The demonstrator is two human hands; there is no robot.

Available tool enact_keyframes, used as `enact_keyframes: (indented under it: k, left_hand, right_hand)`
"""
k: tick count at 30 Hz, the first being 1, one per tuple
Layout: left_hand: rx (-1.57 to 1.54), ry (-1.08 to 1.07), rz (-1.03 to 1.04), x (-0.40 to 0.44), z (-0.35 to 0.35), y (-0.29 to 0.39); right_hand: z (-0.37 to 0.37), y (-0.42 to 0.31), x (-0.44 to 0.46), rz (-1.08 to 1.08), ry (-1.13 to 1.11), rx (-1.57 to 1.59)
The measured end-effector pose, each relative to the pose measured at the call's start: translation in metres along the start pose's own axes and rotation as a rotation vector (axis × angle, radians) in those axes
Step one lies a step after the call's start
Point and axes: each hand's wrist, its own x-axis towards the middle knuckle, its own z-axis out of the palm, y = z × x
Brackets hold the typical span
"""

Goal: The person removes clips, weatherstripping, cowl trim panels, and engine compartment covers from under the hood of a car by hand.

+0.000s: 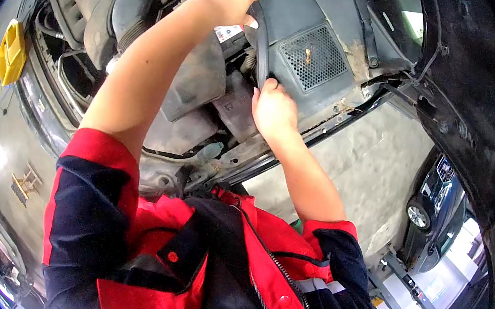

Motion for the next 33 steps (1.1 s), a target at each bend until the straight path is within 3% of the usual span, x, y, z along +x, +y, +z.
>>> enact_keyframes:
  k: [3, 7, 11, 13, 15, 18, 22, 26, 33]
  left_hand:
    - [-0.051, -0.208, -0.101, 0.01, -0.019, 0.013]
    - [-0.098, -0.036, -0.195, 0.002, -0.011, 0.028]
    - [-0.182, -0.039, -0.221, -0.005, -0.018, 0.029]
    - [-0.143, -0.139, -0.251, -0.014, -0.045, 0.039]
    - [-0.149, -0.221, -0.272, -0.006, -0.04, 0.038]
    - [-0.165, -0.261, -0.28, -0.005, -0.042, 0.038]
    - [-0.171, -0.254, -0.259, 0.003, -0.036, 0.026]
    - [-0.109, -0.236, -0.237, -0.004, -0.037, 0.03]
    - [-0.137, -0.171, -0.251, -0.009, -0.026, 0.03]
  right_hand:
    - [0.018, -0.006, 0.006, -0.011, 0.002, -0.099]
    - [0.029, -0.01, 0.005, 0.025, 0.049, -0.14]
    - [0.004, 0.01, 0.013, 0.048, -0.054, 0.222]
    - [-0.025, 0.012, 0.031, -0.016, 0.063, 0.219]
    - [-0.049, -0.001, 0.054, 0.054, 0.021, 0.251]
    - [-0.025, -0.013, 0.086, 0.033, 0.139, -0.025]
    - [0.0, -0.024, 0.092, 0.007, 0.361, -0.042]
    - [0.0, -0.035, 0.097, 0.029, 0.291, -0.135]
    - [-0.012, -0.004, 0.102, -0.208, 0.263, -0.071]
